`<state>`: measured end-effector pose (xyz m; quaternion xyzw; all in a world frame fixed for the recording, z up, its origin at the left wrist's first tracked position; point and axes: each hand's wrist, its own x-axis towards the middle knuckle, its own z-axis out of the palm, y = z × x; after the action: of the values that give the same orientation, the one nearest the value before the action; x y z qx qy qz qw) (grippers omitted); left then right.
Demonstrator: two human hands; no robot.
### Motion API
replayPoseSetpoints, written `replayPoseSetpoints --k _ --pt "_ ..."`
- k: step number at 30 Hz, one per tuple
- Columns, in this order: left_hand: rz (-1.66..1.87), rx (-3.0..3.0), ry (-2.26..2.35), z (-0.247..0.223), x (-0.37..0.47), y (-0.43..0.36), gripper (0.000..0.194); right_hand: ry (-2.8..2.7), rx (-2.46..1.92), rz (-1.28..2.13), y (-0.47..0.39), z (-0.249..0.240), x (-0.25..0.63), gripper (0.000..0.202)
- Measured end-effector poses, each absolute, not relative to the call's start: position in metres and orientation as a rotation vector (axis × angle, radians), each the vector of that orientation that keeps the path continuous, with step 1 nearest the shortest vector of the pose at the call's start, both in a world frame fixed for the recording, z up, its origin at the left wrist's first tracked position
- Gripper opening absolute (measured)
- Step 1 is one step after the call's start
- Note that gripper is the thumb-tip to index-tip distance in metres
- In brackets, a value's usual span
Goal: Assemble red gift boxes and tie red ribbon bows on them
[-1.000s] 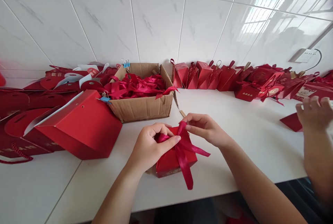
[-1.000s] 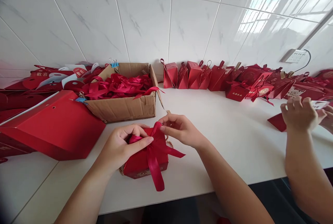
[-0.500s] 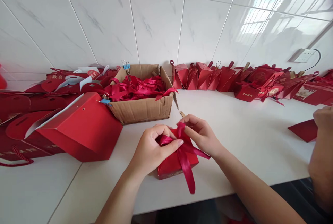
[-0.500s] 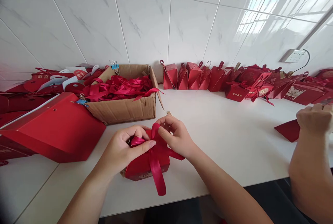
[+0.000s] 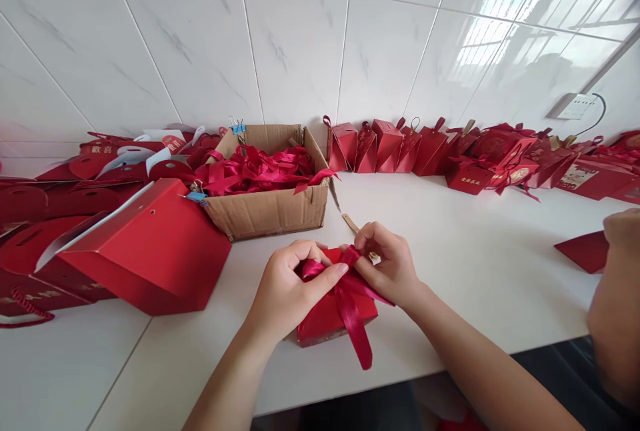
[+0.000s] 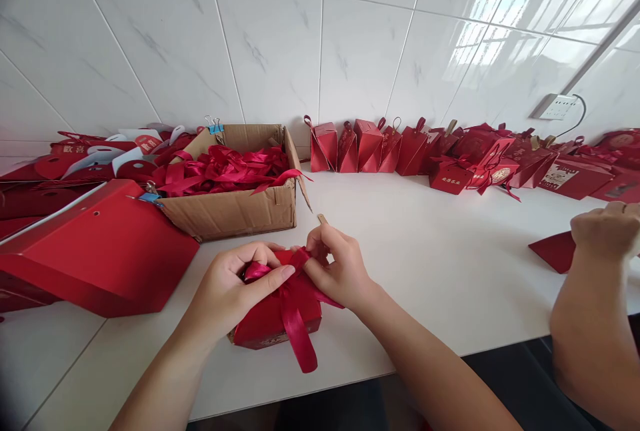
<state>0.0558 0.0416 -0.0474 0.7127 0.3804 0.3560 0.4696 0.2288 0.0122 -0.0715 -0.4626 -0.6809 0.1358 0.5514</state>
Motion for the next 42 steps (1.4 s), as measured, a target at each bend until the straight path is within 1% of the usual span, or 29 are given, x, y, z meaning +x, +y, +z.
replayPoseSetpoints --k 4,8,11,18,24,29,37,42 --pt "0.888 1.77 0.947 -0.049 0.056 0.044 0.045 -1.642 -1.093 0.262 0.013 -0.074 0.231 0.021" --pt "0.841 1.746 0.955 -0.048 0.056 0.044 0.045 -1.704 -1.007 0.154 0.015 -0.077 0.236 0.024" --pt "0.822 1.757 0.981 -0.046 0.057 0.044 0.045 -1.736 -0.973 0.133 0.016 -0.077 0.239 0.026" --pt "0.803 1.817 1.036 -0.043 0.058 0.041 0.044 -1.763 -0.96 0.073 0.017 -0.073 0.24 0.023" --pt "0.873 1.763 0.94 -0.045 0.058 0.043 0.046 -1.731 -0.956 0.141 0.017 -0.079 0.239 0.028" --pt "0.929 1.709 0.928 -0.049 0.059 0.044 0.043 -1.77 -0.924 0.188 0.017 -0.081 0.242 0.028" --pt "0.918 1.845 0.946 -0.049 0.06 0.041 0.045 -1.808 -0.93 0.06 0.016 -0.076 0.246 0.026" --pt "0.884 1.903 0.941 -0.048 0.061 0.04 0.044 -1.796 -0.948 0.05 0.018 -0.077 0.249 0.025"
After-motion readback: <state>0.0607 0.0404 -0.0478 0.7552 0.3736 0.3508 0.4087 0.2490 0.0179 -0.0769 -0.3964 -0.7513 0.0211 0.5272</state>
